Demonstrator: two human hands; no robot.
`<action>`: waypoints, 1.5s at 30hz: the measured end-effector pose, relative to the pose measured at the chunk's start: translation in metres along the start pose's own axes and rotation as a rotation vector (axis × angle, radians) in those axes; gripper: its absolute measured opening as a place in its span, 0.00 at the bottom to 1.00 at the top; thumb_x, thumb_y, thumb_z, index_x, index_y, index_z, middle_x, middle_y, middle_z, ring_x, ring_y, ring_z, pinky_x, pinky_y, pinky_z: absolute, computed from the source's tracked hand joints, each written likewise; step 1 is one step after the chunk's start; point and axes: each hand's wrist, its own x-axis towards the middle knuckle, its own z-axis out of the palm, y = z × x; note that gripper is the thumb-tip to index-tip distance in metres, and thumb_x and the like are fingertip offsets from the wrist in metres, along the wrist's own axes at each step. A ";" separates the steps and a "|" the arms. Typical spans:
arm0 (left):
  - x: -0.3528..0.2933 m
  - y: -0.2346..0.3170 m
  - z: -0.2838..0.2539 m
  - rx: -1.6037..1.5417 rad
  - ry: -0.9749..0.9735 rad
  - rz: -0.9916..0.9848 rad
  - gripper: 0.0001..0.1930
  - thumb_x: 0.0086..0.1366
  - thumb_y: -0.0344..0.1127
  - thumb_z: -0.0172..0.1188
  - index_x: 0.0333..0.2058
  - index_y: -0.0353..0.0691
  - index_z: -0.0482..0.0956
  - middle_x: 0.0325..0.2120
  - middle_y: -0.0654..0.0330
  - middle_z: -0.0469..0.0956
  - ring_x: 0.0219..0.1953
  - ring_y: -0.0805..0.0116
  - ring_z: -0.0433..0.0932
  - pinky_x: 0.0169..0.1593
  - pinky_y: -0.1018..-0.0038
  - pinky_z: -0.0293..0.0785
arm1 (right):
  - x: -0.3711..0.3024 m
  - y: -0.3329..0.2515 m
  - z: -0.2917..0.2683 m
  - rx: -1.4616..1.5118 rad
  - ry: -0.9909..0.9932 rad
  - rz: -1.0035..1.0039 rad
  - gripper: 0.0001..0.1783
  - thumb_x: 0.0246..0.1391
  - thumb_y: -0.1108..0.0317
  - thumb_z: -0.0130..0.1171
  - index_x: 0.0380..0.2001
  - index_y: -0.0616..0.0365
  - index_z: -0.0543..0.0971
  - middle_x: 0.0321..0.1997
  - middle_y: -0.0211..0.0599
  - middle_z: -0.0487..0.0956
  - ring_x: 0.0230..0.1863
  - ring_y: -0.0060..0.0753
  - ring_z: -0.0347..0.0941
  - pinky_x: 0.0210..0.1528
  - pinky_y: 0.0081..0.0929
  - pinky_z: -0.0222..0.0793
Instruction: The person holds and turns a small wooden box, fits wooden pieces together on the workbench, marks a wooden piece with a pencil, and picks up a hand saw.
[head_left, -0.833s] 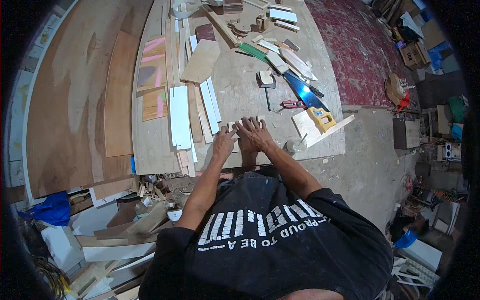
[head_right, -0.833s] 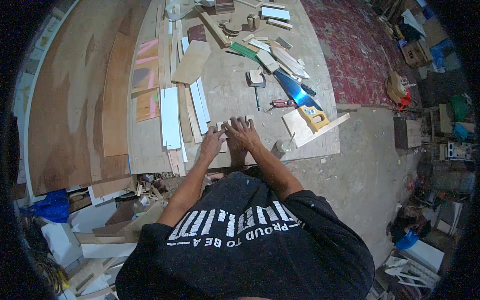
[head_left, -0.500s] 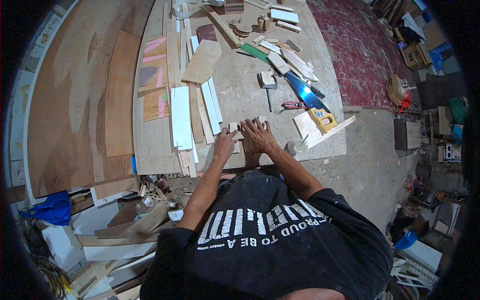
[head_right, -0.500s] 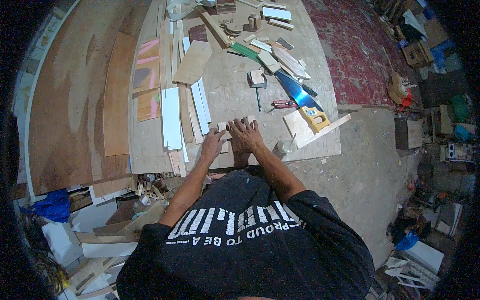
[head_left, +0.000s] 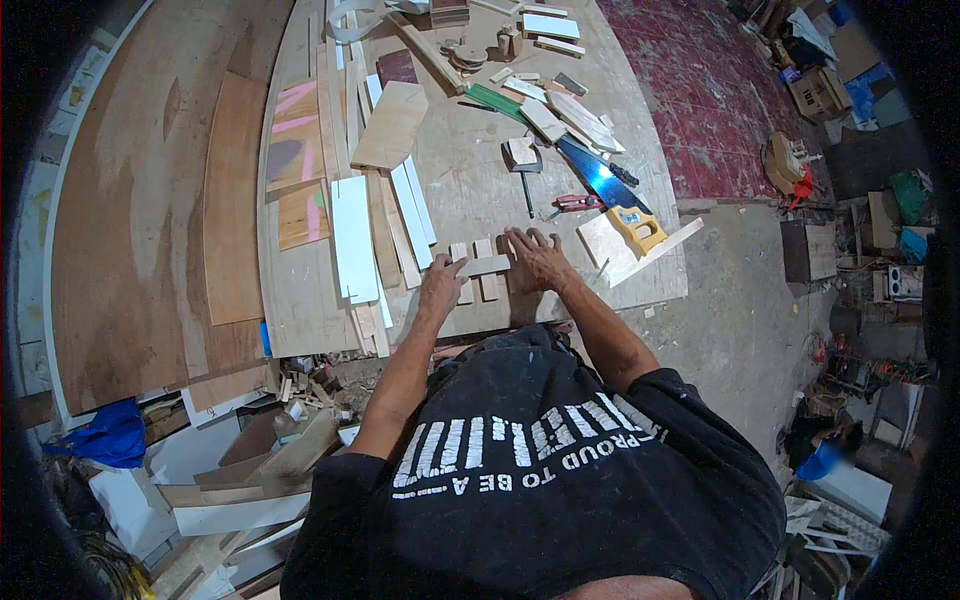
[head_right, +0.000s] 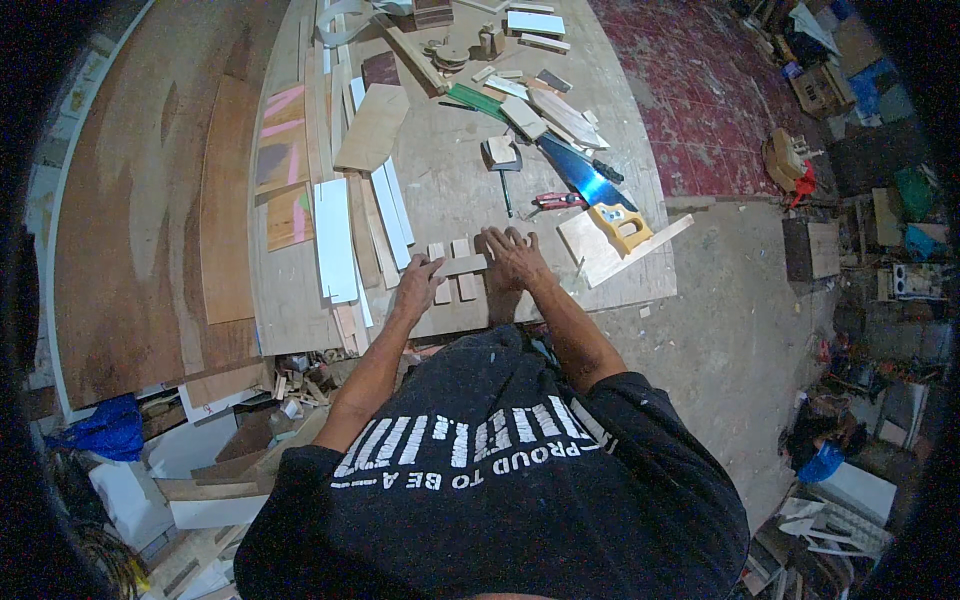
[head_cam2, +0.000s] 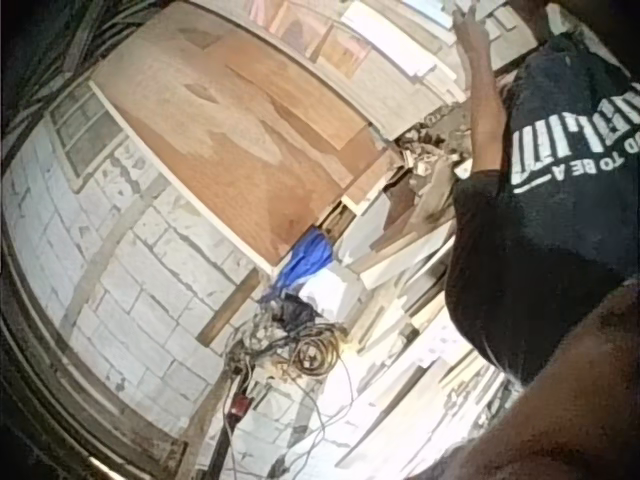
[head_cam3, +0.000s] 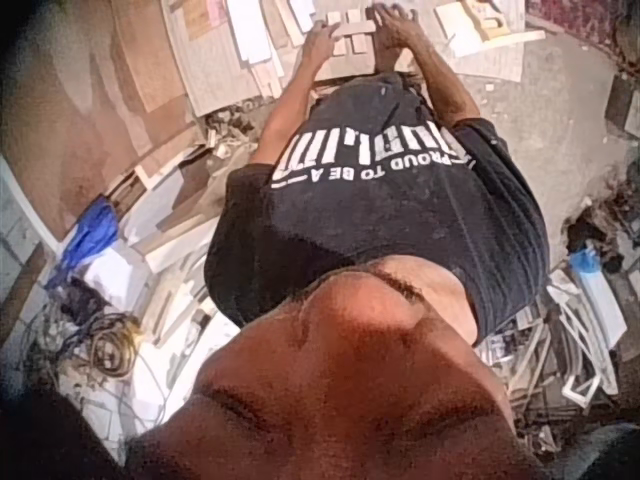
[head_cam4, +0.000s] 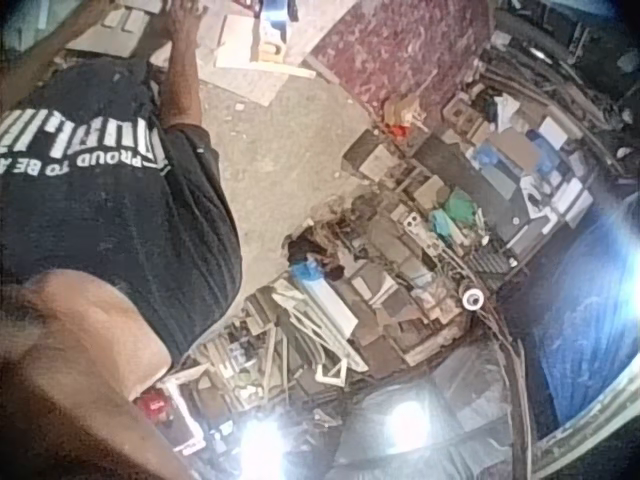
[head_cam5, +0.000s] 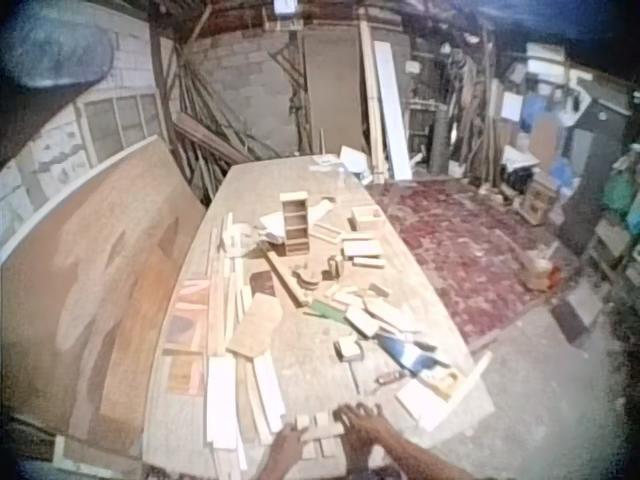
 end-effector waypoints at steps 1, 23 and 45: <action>0.000 0.001 0.000 0.005 0.005 0.011 0.22 0.59 0.34 0.65 0.54 0.46 0.78 0.46 0.49 0.72 0.48 0.51 0.75 0.54 0.62 0.73 | -0.001 0.000 0.004 -0.021 0.003 -0.025 0.71 0.28 0.52 0.78 0.72 0.45 0.44 0.76 0.33 0.50 0.73 0.51 0.49 0.64 0.71 0.51; -0.018 0.017 -0.009 -0.254 -0.109 -0.341 0.40 0.52 0.38 0.71 0.61 0.31 0.63 0.49 0.41 0.73 0.51 0.43 0.74 0.57 0.58 0.70 | -0.025 -0.018 0.008 0.337 0.236 0.059 0.32 0.51 0.70 0.57 0.62 0.48 0.67 0.63 0.42 0.66 0.63 0.52 0.64 0.59 0.58 0.62; -0.045 0.020 0.004 -0.061 -0.010 -0.165 0.42 0.55 0.38 0.69 0.63 0.29 0.57 0.54 0.37 0.70 0.56 0.41 0.70 0.59 0.57 0.68 | 0.020 -0.014 0.005 0.221 0.278 -0.089 0.17 0.53 0.73 0.49 0.46 0.56 0.77 0.49 0.46 0.74 0.50 0.55 0.73 0.50 0.50 0.69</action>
